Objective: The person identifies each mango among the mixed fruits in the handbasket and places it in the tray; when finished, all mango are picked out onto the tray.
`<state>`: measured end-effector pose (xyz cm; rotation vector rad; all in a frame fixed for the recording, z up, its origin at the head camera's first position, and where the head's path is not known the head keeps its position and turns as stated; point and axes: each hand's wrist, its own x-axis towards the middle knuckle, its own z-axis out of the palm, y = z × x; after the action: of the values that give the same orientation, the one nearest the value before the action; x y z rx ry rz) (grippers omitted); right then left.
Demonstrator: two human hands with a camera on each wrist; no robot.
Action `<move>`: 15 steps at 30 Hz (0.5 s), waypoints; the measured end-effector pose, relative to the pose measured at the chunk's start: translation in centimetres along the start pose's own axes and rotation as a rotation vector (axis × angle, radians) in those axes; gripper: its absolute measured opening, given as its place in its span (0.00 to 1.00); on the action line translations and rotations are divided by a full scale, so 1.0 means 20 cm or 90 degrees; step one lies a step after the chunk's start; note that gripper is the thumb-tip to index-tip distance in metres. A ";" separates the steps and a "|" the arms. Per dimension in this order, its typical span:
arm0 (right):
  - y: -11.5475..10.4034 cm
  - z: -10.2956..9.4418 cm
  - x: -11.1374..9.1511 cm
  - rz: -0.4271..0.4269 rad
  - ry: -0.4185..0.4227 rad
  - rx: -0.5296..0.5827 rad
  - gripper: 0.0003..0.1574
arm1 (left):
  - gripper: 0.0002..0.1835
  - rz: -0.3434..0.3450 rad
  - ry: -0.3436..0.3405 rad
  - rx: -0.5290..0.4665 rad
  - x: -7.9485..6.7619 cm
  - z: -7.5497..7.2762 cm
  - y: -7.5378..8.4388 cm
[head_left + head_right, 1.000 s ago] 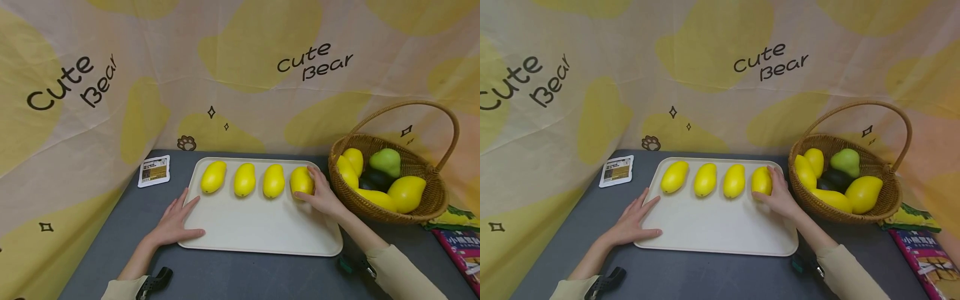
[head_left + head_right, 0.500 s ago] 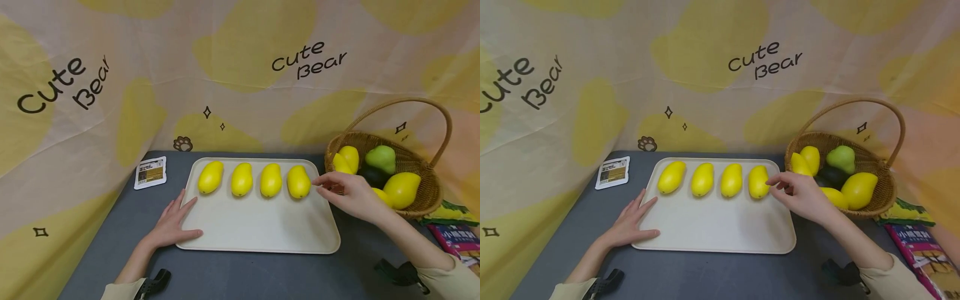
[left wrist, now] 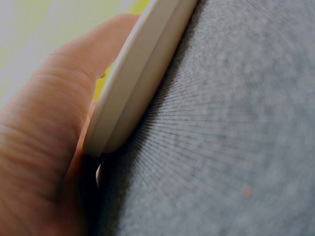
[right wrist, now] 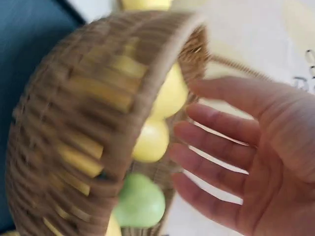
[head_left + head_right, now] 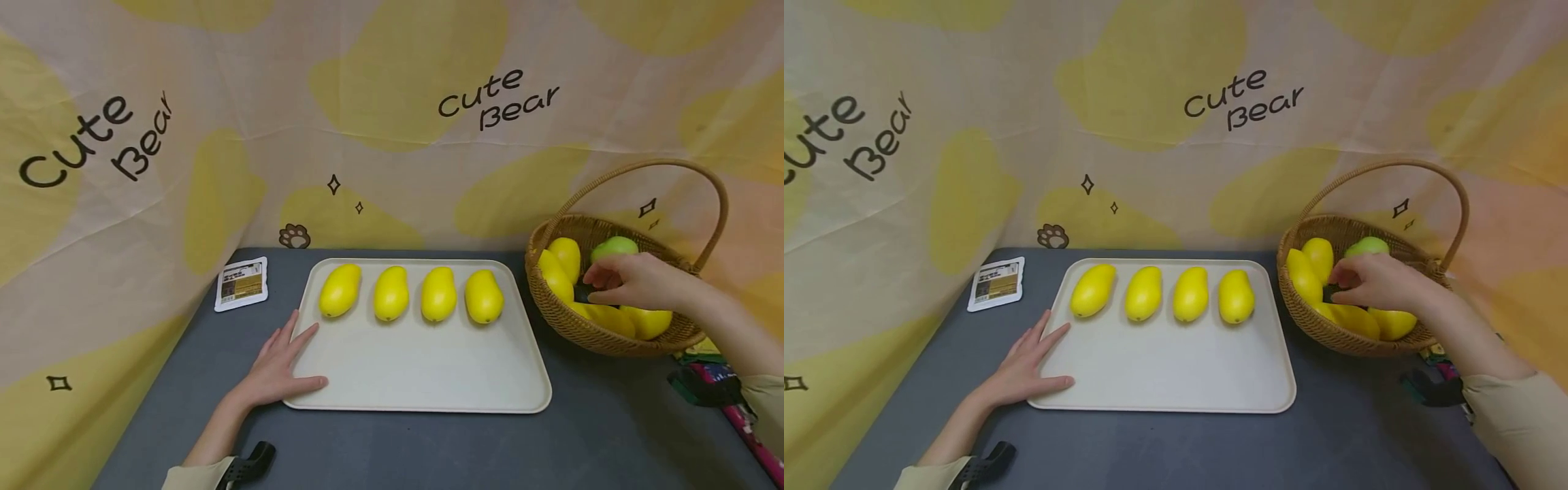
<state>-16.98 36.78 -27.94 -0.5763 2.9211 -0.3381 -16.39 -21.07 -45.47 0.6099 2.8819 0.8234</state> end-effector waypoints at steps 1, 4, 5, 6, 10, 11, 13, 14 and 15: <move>0.02 0.00 0.01 0.003 -0.036 0.008 0.21 | 0.52 -0.001 0.000 0.000 0.00 0.00 0.00; 0.07 0.02 0.02 0.018 -0.138 0.039 0.30 | 0.52 -0.003 -0.001 -0.002 0.00 0.00 -0.01; 0.08 0.02 0.02 0.020 -0.164 0.049 0.32 | 0.52 -0.003 -0.001 -0.002 0.00 0.00 -0.01; 0.08 0.03 0.02 0.019 -0.183 0.057 0.33 | 0.52 -0.004 -0.002 -0.001 0.00 0.00 -0.01; 0.09 0.05 0.02 0.013 -0.216 0.077 0.34 | 0.52 -0.005 -0.004 0.000 0.00 0.00 -0.01; 0.09 0.05 0.02 0.009 -0.219 0.077 0.34 | 0.52 -0.005 -0.003 -0.001 0.00 0.00 -0.01; 0.08 0.05 0.02 0.005 -0.222 0.076 0.34 | 0.52 -0.004 -0.003 -0.003 0.00 0.00 -0.01; 0.08 0.05 0.03 0.003 -0.221 0.074 0.33 | 0.52 -0.003 -0.002 -0.004 0.00 0.00 -0.01; 0.09 0.05 0.03 0.000 -0.221 0.072 0.33 | 0.52 -0.002 -0.002 -0.006 0.00 0.00 -0.01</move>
<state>-17.88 37.90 -29.46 -0.5552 2.5528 -0.3601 -16.38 -21.18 -45.55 0.6050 2.8741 0.8335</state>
